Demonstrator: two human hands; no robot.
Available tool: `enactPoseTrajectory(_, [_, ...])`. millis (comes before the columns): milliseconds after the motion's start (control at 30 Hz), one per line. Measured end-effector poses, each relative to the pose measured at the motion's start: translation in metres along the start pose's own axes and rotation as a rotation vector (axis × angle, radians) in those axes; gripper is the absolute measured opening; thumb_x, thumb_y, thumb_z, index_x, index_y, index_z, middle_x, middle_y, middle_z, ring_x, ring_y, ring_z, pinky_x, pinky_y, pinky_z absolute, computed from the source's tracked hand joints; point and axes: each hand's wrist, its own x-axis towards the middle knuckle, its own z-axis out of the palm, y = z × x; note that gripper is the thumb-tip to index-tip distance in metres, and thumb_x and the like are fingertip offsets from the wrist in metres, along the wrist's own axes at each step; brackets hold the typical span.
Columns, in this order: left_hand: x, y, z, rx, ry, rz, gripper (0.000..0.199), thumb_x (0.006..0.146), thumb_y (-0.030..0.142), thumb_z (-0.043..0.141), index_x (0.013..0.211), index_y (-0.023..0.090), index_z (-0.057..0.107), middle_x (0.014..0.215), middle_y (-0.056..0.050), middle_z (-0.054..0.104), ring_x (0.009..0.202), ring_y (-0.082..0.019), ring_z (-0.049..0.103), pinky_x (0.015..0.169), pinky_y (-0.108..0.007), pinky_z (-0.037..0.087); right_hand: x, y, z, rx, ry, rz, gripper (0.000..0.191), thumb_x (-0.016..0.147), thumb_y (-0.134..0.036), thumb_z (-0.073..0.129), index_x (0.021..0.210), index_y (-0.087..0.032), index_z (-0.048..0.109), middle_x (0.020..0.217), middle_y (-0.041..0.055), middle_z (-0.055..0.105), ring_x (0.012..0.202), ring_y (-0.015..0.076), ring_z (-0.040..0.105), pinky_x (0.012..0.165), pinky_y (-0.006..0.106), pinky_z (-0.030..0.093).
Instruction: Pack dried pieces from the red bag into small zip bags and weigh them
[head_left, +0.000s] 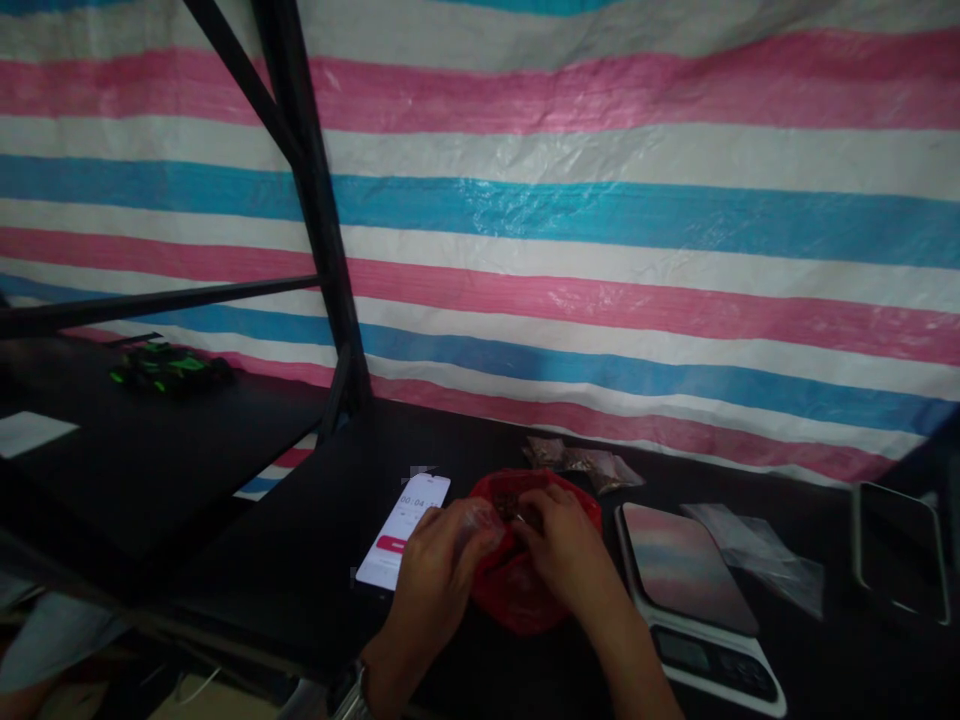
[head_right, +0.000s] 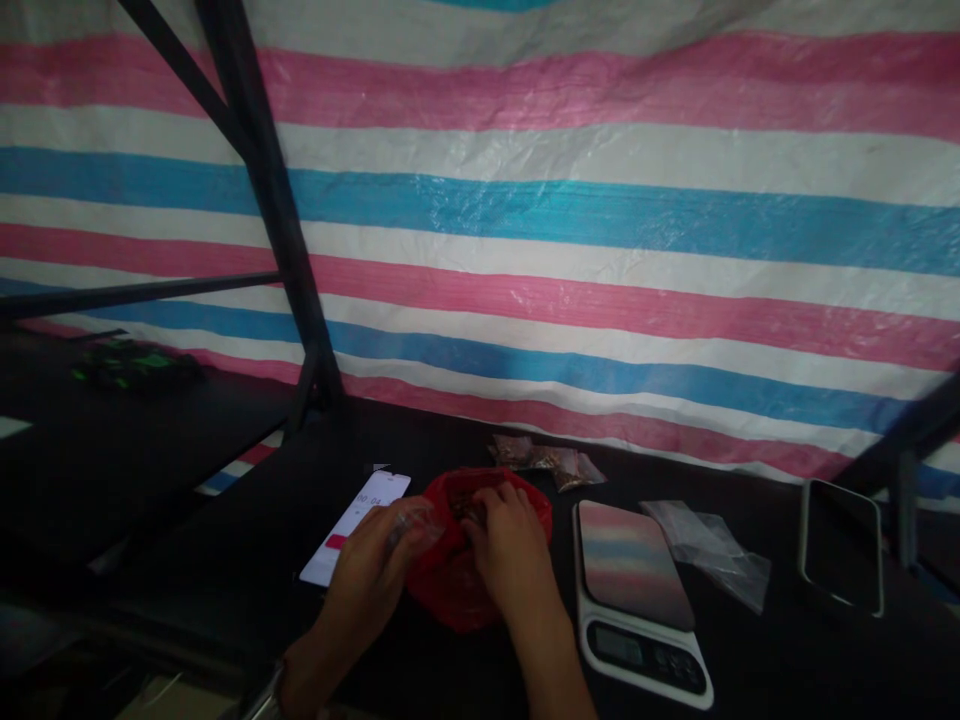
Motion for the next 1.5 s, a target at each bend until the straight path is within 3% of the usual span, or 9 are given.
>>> enactPoseTrajectory(133, [-0.006, 0.007, 0.003, 0.072, -0.198, 0.142, 0.016, 0.103, 0.031, 0.063, 0.113, 0.027, 0.074, 0.122, -0.007, 0.081, 0.100, -0.026, 0.077, 0.088, -0.038, 0.060, -0.006, 0.004, -0.002, -0.182, -0.130, 0.012, 0.040, 0.086, -0.001, 0.057, 0.113, -0.022, 0.077, 0.121, 0.0122, 0.076, 0.115, 0.0325, 0.069, 0.100, 0.043, 0.051])
enactPoseTrajectory(300, [-0.009, 0.012, 0.007, 0.076, -0.415, 0.025, 0.012, 0.104, 0.030, 0.063, 0.109, 0.027, 0.073, 0.103, -0.003, 0.081, 0.089, -0.023, 0.077, 0.077, -0.031, 0.055, -0.011, 0.015, -0.012, -0.292, -0.118, 0.011, 0.057, 0.078, 0.008, 0.051, 0.115, -0.024, 0.080, 0.125, 0.0110, 0.074, 0.113, 0.0313, 0.071, 0.098, 0.042, 0.051])
enactPoseTrajectory(433, [-0.009, 0.016, 0.012, -0.217, -0.277, -0.157, 0.018, 0.105, 0.033, 0.056, 0.098, 0.026, 0.071, 0.098, -0.003, 0.076, 0.087, -0.022, 0.073, 0.077, -0.031, 0.053, -0.011, 0.021, -0.009, -0.237, -0.079, 0.049, 0.057, 0.079, 0.006, 0.051, 0.117, -0.025, 0.081, 0.121, 0.0125, 0.075, 0.109, 0.0288, 0.074, 0.095, 0.038, 0.052])
enactPoseTrajectory(600, [-0.003, 0.027, 0.016, -0.685, -0.042, -0.435, 0.050, 0.103, 0.065, 0.051, 0.083, 0.022, 0.067, 0.081, -0.003, 0.071, 0.075, -0.020, 0.066, 0.071, -0.031, 0.054, -0.010, 0.026, -0.013, -0.152, -0.086, 0.034, 0.053, 0.084, 0.001, 0.051, 0.118, -0.024, 0.082, 0.112, 0.0108, 0.080, 0.110, 0.0279, 0.074, 0.099, 0.038, 0.052])
enactPoseTrajectory(800, [0.008, 0.030, 0.019, -0.815, 0.248, -0.585, 0.064, 0.093, 0.082, 0.054, 0.087, 0.020, 0.070, 0.077, -0.003, 0.069, 0.074, -0.020, 0.064, 0.069, -0.031, 0.053, -0.008, 0.020, -0.016, -0.283, -0.046, 0.154, 0.052, 0.087, 0.000, 0.052, 0.129, -0.018, 0.077, 0.129, 0.0166, 0.076, 0.124, 0.0349, 0.069, 0.108, 0.045, 0.050])
enactPoseTrajectory(967, [0.013, 0.036, 0.025, -0.775, 0.146, -0.541, 0.060, 0.092, 0.078, 0.059, 0.092, 0.019, 0.071, 0.084, -0.003, 0.071, 0.078, -0.020, 0.066, 0.072, -0.031, 0.055, -0.009, 0.021, -0.014, -0.248, -0.031, 0.170, 0.057, 0.084, 0.003, 0.051, 0.131, -0.017, 0.075, 0.134, 0.0162, 0.074, 0.127, 0.0329, 0.069, 0.110, 0.043, 0.050])
enactPoseTrajectory(1067, [0.019, 0.043, 0.035, -0.788, 0.109, -0.606, 0.049, 0.082, 0.065, 0.079, 0.099, 0.019, 0.071, 0.087, -0.002, 0.074, 0.078, -0.019, 0.068, 0.071, -0.031, 0.056, -0.010, 0.023, -0.017, -0.238, -0.021, 0.199, 0.056, 0.083, 0.002, 0.054, 0.131, -0.017, 0.076, 0.135, 0.0161, 0.073, 0.128, 0.0328, 0.068, 0.111, 0.043, 0.049])
enactPoseTrajectory(1233, [0.031, 0.051, 0.057, -1.132, 0.060, -0.726, 0.045, 0.061, 0.034, 0.095, 0.094, 0.018, 0.068, 0.079, 0.001, 0.074, 0.071, -0.019, 0.070, 0.069, -0.031, 0.058, -0.010, 0.024, -0.019, -0.234, -0.081, 0.223, 0.050, 0.082, 0.002, 0.055, 0.121, -0.015, 0.080, 0.127, 0.0165, 0.075, 0.122, 0.0318, 0.069, 0.108, 0.040, 0.050])
enactPoseTrajectory(1500, [0.038, 0.038, 0.054, -1.150, 0.204, -0.765, 0.034, 0.060, 0.021, 0.087, 0.084, 0.021, 0.062, 0.071, 0.007, 0.067, 0.063, -0.012, 0.064, 0.060, -0.022, 0.051, -0.006, 0.043, -0.015, 0.048, -0.079, 0.244, 0.048, 0.076, -0.002, 0.062, 0.115, -0.021, 0.082, 0.115, 0.0084, 0.083, 0.110, 0.0270, 0.077, 0.100, 0.035, 0.056])
